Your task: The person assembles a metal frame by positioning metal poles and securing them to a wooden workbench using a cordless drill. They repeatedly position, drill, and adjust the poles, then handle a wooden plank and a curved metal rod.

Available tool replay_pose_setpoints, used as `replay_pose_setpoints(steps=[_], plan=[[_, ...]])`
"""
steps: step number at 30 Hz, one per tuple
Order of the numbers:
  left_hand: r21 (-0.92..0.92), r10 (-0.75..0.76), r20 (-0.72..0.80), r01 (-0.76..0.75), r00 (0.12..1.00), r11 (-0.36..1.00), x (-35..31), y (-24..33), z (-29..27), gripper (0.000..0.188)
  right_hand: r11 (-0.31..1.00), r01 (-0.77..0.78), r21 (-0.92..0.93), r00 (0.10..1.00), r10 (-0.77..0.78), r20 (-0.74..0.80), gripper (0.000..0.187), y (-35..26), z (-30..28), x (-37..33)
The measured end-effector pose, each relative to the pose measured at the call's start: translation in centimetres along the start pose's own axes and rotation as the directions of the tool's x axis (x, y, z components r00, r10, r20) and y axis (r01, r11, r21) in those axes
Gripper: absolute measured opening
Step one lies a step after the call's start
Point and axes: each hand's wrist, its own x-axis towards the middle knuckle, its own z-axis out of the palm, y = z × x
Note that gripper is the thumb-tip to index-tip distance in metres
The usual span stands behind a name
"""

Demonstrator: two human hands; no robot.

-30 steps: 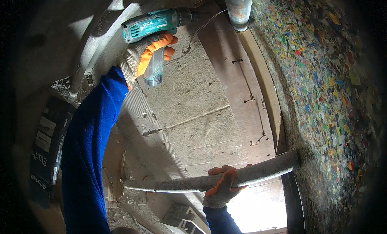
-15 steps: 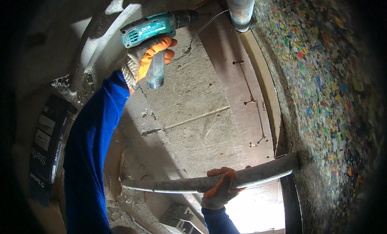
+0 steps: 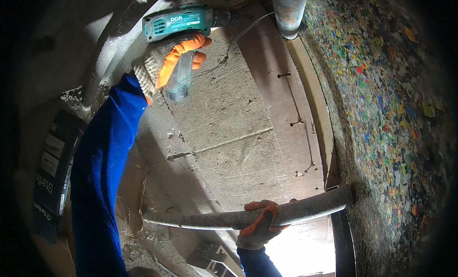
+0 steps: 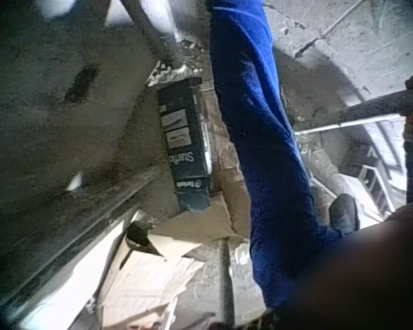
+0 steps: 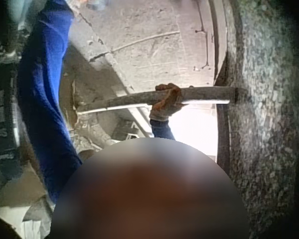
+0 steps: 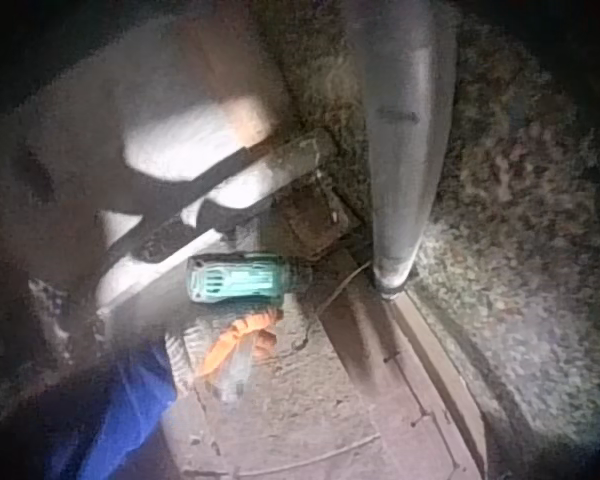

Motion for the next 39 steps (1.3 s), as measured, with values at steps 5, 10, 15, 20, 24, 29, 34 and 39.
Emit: replay_pose_setpoints(steps=[5,10,15,20,24,29,34,39], plan=[[-0.057,0.117,0.162,-0.109,0.98,0.992,0.5,0.8,-0.7,0.034,0.955,0.209,-0.211,0.976,-0.218,-0.018,0.08,0.2,0.4,-0.2],[-0.078,0.236,0.216,-0.224,0.947,0.971,0.9,0.7,-0.9,0.029,0.867,0.412,-0.28,0.9,-0.339,0.273,0.072,-0.1,0.1,0.0],[0.056,0.095,0.178,-0.106,0.979,0.993,0.7,2.1,-1.1,0.026,0.977,0.114,-0.179,0.992,-0.103,0.07,0.072,-0.5,0.1,-0.1],[0.152,0.113,0.135,-0.134,0.984,0.979,0.2,2.7,-1.1,0.023,0.984,0.073,-0.164,0.997,-0.071,0.016,0.072,-0.6,0.4,-0.2],[0.173,0.097,0.089,-0.111,0.991,0.979,0.0,2.5,-1.3,0.025,0.985,0.082,-0.153,0.995,-0.072,0.064,0.076,-0.5,0.3,-0.2],[0.187,0.063,0.076,-0.077,0.995,0.979,-0.4,2.1,-2.0,0.021,0.981,0.063,-0.183,0.997,-0.055,0.051,0.078,-0.6,0.0,-0.2],[0.032,0.082,0.162,-0.088,0.983,0.996,-0.5,1.0,-2.5,0.024,0.962,0.156,-0.225,0.984,-0.13,0.123,0.079,-0.8,0.2,-0.3],[-0.113,0.147,0.113,-0.134,0.983,0.985,-1.4,-2.3,-2.1,0.027,0.974,0.104,-0.202,0.994,-0.097,0.042,0.077,-0.9,0.7,-0.3]])
